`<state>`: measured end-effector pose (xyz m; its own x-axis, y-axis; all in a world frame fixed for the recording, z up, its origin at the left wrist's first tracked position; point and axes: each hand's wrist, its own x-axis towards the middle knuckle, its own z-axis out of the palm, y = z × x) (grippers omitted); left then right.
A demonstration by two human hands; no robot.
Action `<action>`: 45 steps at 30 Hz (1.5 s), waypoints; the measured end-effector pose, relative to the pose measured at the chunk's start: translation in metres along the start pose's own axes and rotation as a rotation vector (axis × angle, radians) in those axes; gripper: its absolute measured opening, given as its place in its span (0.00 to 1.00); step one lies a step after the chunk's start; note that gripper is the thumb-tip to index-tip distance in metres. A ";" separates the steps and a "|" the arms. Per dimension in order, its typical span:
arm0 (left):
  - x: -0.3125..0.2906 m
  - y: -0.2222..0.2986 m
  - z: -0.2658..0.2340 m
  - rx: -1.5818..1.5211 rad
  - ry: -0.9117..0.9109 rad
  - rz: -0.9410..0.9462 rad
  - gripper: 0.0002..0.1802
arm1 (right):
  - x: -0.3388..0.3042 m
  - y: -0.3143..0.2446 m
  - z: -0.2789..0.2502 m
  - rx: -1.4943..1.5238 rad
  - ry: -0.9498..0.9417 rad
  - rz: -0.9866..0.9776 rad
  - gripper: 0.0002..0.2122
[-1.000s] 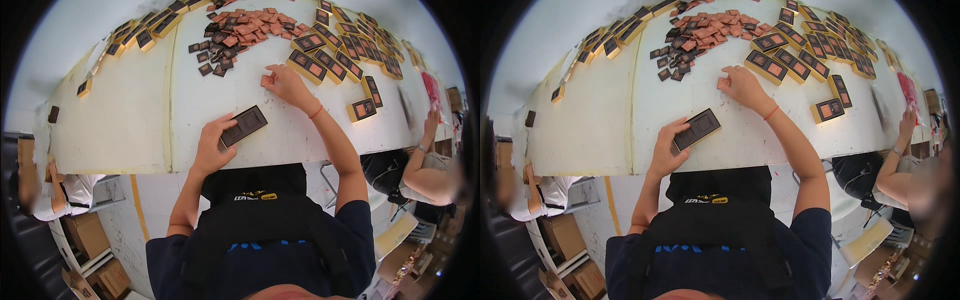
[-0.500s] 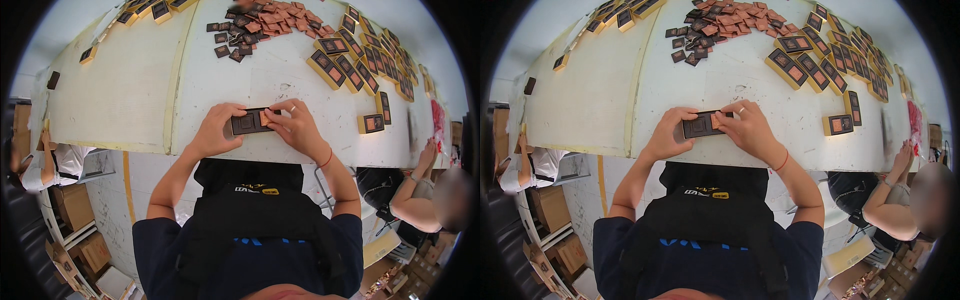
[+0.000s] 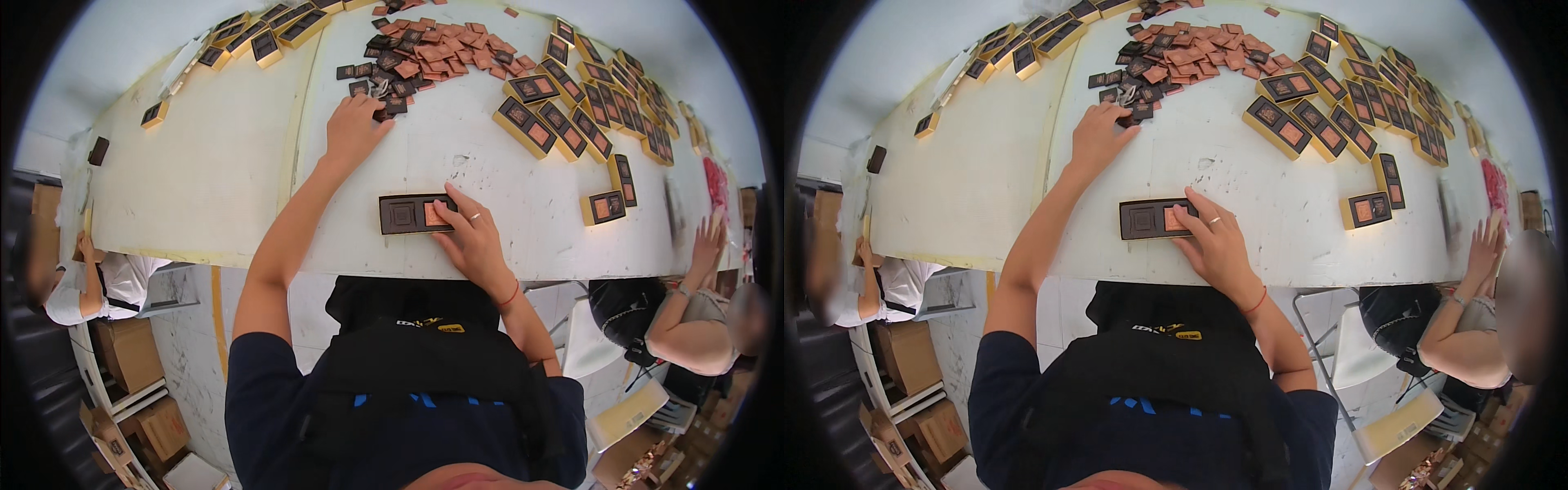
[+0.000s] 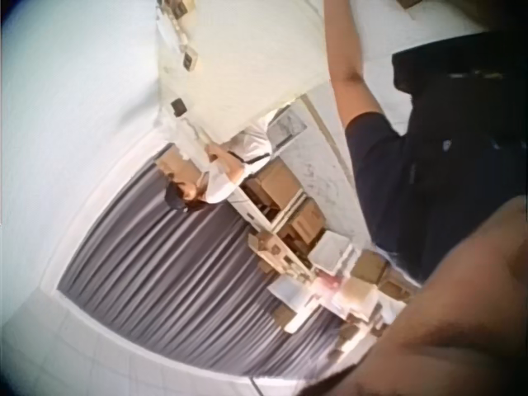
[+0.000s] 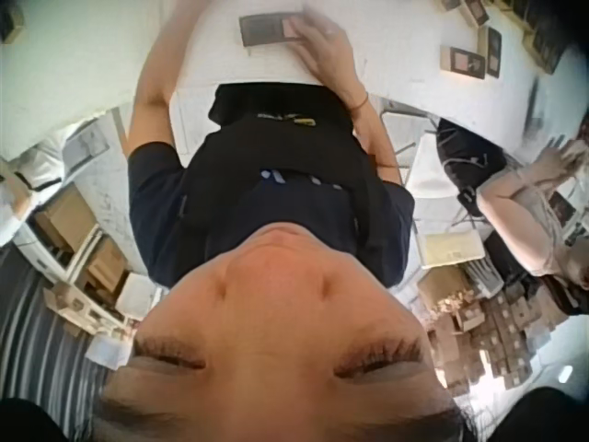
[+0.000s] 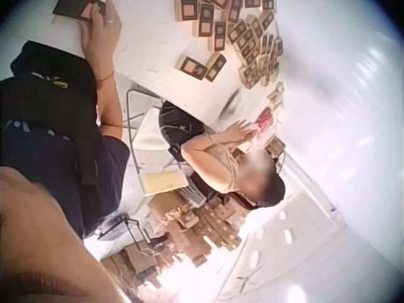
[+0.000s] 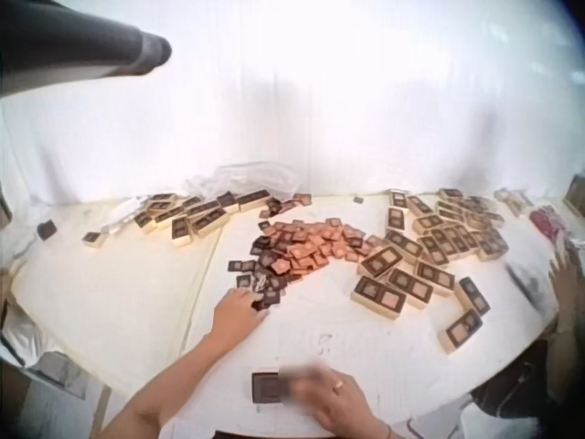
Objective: The person assembles small cosmetic palettes by placing rectangular inserts into black trays and then into gold boxes. They repeatedly pick up inserts, place them into trays, and arrange the completed units on the table. The person also folds and places white paper inserts into the boxes.
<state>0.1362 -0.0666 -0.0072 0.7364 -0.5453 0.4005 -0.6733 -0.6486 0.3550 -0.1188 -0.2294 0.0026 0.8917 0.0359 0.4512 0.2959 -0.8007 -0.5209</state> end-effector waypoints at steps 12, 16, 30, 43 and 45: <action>-0.048 0.050 -0.092 -0.642 -0.533 0.188 0.29 | -0.002 0.004 -0.007 0.211 0.041 0.138 0.30; -0.062 0.058 -0.081 -0.579 -0.444 0.399 0.25 | -0.002 0.003 -0.005 0.232 0.023 0.144 0.29; -0.120 0.063 -0.054 -0.218 -0.311 0.376 0.27 | 0.001 0.002 -0.006 0.248 0.038 0.173 0.28; 0.060 -0.156 -0.022 0.084 0.272 -0.041 0.33 | -0.036 0.054 -0.064 -0.394 0.617 0.472 0.27; 0.094 -0.220 -0.019 0.219 0.323 -0.161 0.34 | -0.024 0.052 -0.069 -0.330 0.680 0.349 0.25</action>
<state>0.3524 0.0351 -0.0322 0.7493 -0.2559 0.6108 -0.4955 -0.8286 0.2607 -0.1483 -0.3128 0.0150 0.4804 -0.5315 0.6976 -0.1694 -0.8367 -0.5208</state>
